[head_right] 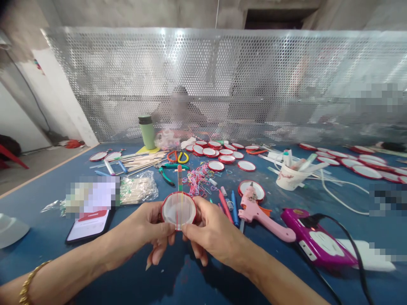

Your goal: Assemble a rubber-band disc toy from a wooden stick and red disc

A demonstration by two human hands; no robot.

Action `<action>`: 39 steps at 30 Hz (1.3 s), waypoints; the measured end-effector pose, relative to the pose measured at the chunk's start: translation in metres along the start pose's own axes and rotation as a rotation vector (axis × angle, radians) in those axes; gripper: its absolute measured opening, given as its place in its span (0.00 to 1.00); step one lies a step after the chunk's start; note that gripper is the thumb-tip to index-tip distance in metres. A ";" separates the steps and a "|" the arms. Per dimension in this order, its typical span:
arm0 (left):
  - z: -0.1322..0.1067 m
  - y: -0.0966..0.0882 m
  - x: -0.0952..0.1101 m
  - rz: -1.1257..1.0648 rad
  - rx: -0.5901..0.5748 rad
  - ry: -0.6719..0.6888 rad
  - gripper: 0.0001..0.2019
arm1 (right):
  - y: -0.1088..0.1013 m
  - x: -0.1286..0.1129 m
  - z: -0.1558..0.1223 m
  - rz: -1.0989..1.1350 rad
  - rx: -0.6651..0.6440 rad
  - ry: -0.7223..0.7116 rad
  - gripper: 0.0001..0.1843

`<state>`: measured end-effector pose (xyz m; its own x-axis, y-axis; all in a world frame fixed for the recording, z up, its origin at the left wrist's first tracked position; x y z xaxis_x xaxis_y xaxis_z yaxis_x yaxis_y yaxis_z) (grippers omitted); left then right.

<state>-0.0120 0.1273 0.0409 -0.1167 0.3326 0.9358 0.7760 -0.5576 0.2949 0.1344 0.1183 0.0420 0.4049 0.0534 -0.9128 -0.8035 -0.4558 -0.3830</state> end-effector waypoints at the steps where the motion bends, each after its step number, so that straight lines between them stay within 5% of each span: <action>1: 0.000 0.000 0.000 0.013 0.008 -0.010 0.06 | 0.000 0.000 0.000 0.004 -0.006 0.000 0.23; 29: 0.001 -0.004 0.000 0.097 -0.021 -0.011 0.05 | -0.004 0.008 0.004 0.050 -0.001 0.074 0.28; 39: 0.001 -0.003 -0.001 0.115 -0.001 -0.058 0.06 | -0.004 0.001 -0.002 0.054 0.009 0.056 0.21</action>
<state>-0.0135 0.1293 0.0384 0.0087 0.3097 0.9508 0.7817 -0.5951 0.1867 0.1387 0.1188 0.0427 0.3844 -0.0209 -0.9229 -0.8287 -0.4483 -0.3350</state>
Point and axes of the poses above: each hand's wrist, its own z-axis towards the middle knuckle, its own y-axis out of the palm, x = y × z, the point moved 4 cm from there along z, towards the middle knuckle, and after that the axes turned 12 degrees about -z, right-handed, at the moved point
